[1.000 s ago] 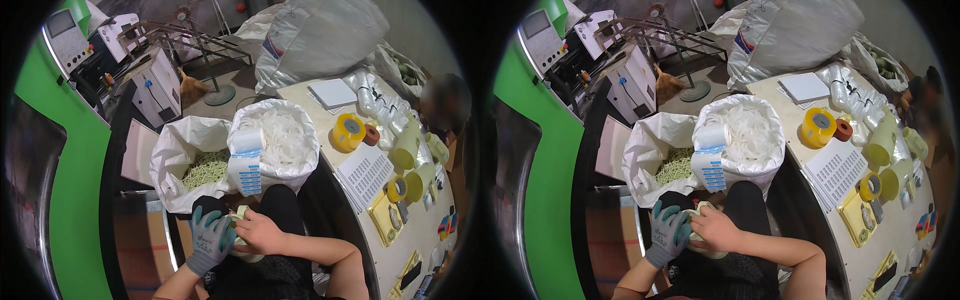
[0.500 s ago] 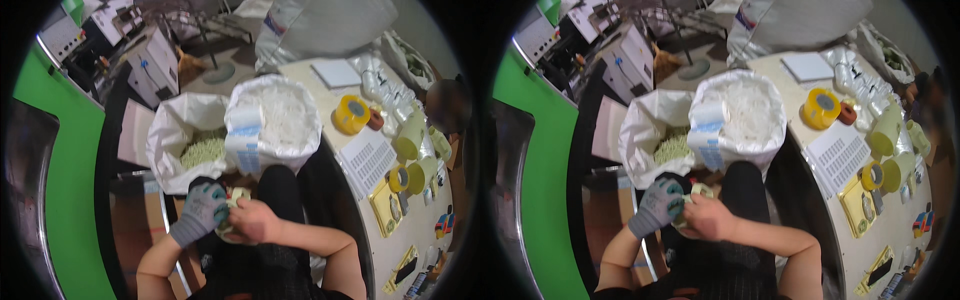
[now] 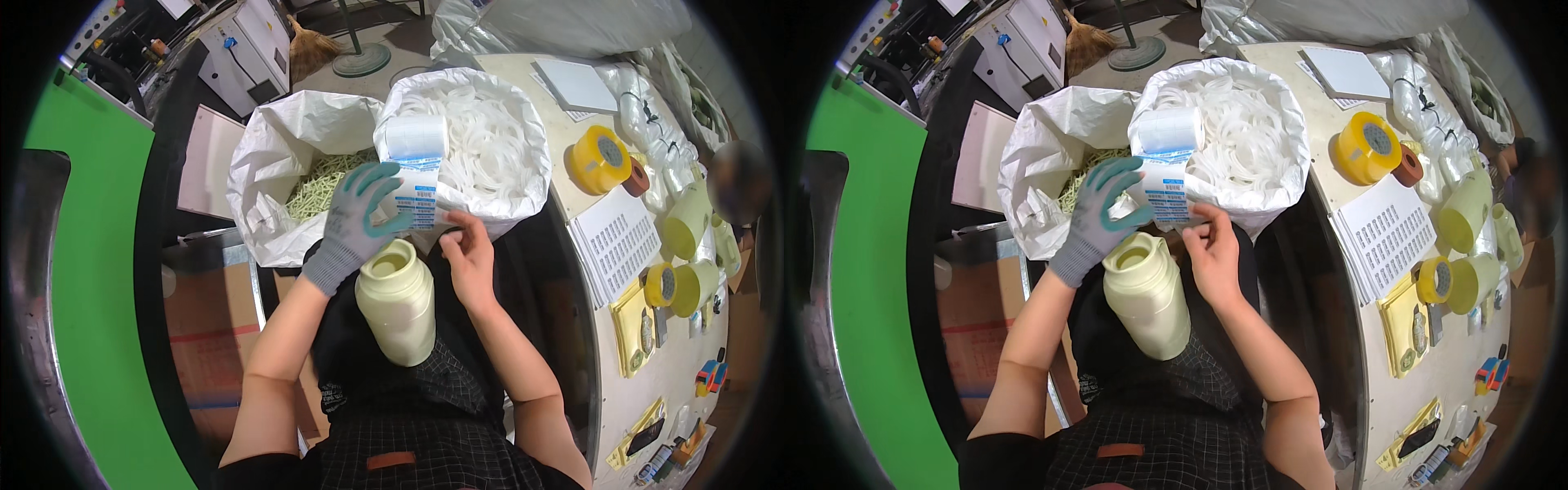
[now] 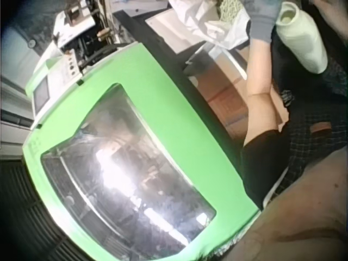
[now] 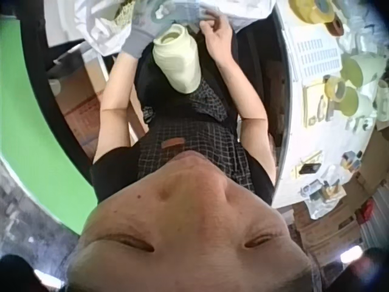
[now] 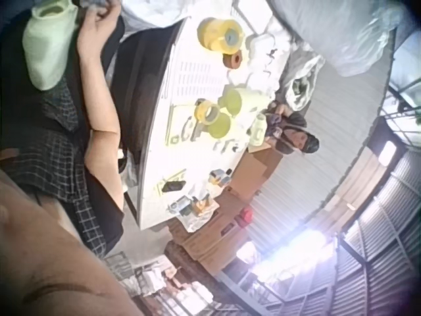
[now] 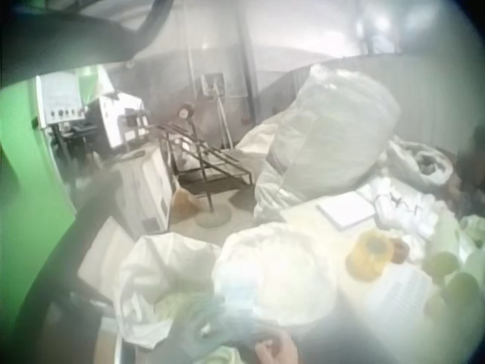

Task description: The person sits on the floor and repeatedly picks up light green plastic jugs, applies round stickers to their sides, and places them into a cardboard box. The person uses gloved hands to handle the jugs and stickers.

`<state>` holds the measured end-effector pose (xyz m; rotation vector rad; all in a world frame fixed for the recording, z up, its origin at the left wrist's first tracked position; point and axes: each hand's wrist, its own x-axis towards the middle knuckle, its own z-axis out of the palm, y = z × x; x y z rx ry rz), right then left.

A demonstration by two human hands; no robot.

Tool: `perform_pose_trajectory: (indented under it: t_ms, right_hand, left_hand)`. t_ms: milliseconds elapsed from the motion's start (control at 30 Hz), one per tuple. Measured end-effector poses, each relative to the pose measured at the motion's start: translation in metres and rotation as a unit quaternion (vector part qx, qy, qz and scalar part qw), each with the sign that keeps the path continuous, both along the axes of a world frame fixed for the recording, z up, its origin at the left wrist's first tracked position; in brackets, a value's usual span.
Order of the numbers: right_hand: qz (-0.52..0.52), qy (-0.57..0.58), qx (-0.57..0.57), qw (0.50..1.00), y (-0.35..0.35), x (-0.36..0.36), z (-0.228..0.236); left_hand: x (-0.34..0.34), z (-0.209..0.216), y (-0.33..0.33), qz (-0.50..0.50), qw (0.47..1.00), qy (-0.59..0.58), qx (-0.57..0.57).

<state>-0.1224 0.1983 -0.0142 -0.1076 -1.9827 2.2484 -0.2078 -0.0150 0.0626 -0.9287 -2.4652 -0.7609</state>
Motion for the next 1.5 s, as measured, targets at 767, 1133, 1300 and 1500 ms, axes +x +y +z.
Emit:
perform_pose_trajectory:
  t_ms: [767,1133,1300,1500]
  right_hand:
    - [0.01,-0.086,-0.188,0.978,-0.021,-0.074,-0.02]
    - [0.018,-0.082,-0.208,0.974,-0.016,-0.063,-0.013]
    - [0.024,-0.073,-0.208,0.975,0.03,0.008,-0.009]
    - [0.322,-0.354,-0.158,0.864,0.107,0.135,0.014]
  left_hand:
    - [-0.041,-0.053,0.026,0.016,0.996,0.075,-0.054]
    - [-0.031,-0.047,0.021,-0.012,0.999,0.043,-0.01]
    - [0.042,-0.058,-0.018,0.155,0.841,-0.396,0.335]
    - [0.116,-0.059,-0.007,0.024,0.997,-0.031,0.064]
